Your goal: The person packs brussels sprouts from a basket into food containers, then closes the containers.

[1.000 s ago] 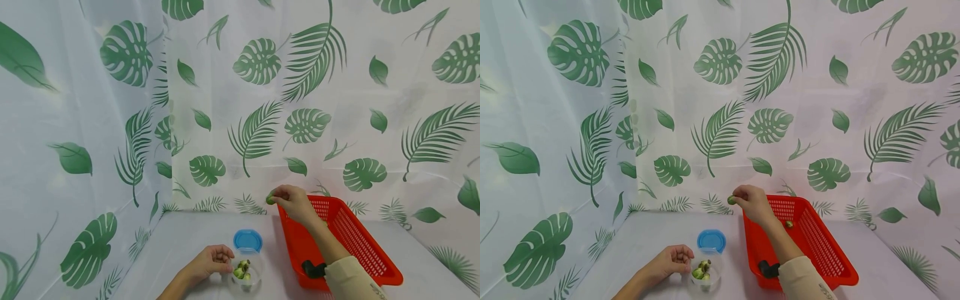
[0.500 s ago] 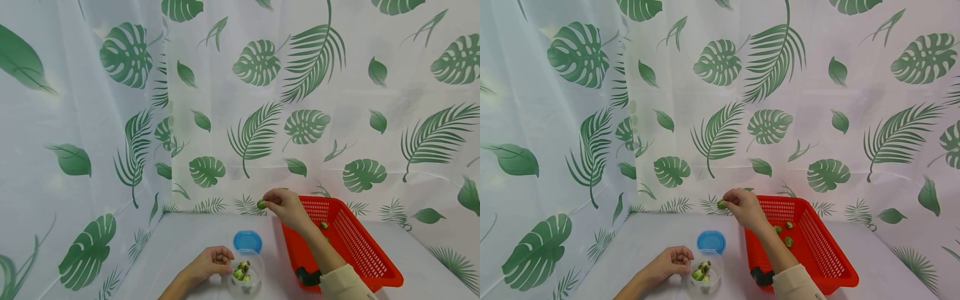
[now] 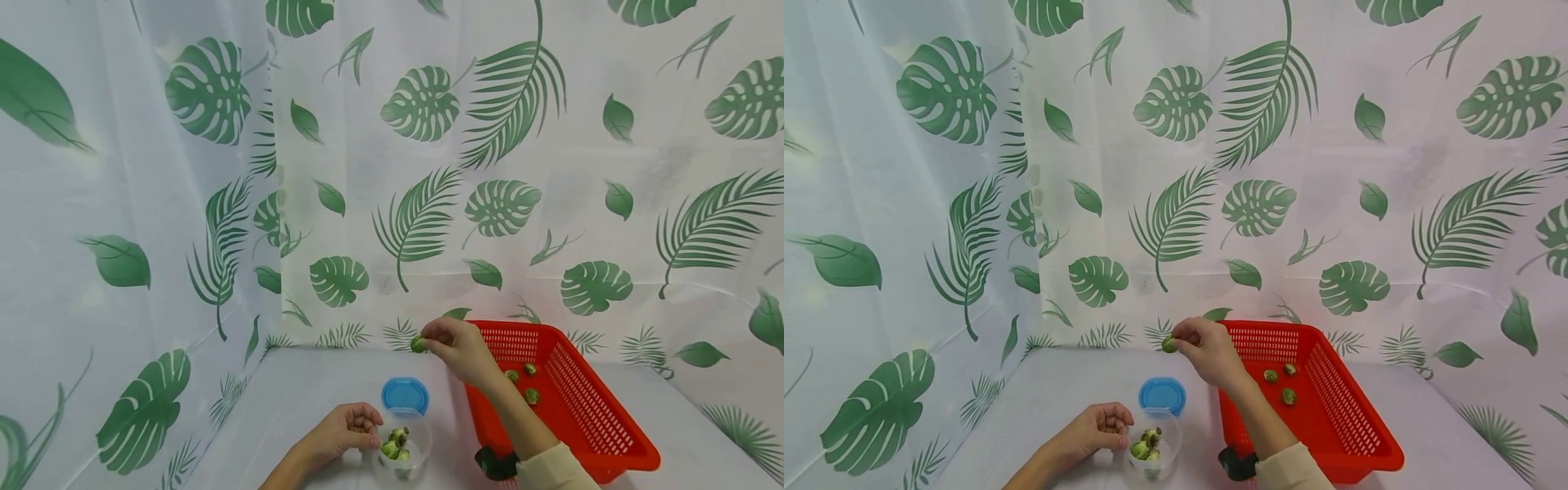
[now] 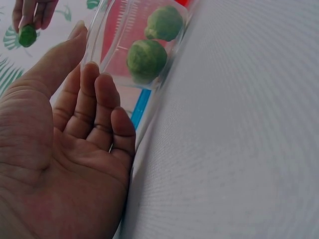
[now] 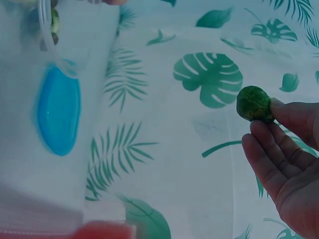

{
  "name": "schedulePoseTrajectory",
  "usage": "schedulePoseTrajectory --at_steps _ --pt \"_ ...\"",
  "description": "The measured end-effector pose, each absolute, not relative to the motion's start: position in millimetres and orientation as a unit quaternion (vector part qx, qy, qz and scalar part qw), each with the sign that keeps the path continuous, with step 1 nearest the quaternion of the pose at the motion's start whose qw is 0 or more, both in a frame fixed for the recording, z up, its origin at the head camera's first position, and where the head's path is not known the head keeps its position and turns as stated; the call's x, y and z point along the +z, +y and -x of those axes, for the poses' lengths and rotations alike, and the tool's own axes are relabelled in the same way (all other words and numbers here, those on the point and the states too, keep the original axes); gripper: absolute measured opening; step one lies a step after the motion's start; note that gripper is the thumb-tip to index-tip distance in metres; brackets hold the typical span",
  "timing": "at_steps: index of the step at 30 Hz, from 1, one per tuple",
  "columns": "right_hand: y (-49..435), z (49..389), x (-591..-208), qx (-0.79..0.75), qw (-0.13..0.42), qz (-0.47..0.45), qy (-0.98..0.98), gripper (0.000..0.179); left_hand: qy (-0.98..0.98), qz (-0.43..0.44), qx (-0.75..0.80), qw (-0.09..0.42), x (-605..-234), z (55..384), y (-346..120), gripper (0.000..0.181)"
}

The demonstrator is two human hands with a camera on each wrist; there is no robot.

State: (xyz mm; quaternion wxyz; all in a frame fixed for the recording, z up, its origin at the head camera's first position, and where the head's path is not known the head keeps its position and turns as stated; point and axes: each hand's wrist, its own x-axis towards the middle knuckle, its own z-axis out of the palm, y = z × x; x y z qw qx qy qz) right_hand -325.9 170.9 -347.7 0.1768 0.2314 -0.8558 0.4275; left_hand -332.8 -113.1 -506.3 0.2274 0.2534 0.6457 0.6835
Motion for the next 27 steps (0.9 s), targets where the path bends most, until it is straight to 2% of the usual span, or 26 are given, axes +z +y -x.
schedulePoseTrajectory --at_steps 15,27 --pt "165 326 -361 0.422 0.152 -0.262 -0.854 0.011 0.650 -0.244 0.683 0.227 -505 331 -112 0.026" --pt "162 325 -370 0.414 0.121 -0.247 -0.868 0.012 0.652 -0.237 0.684 0.226 -504 331 -112 0.026"
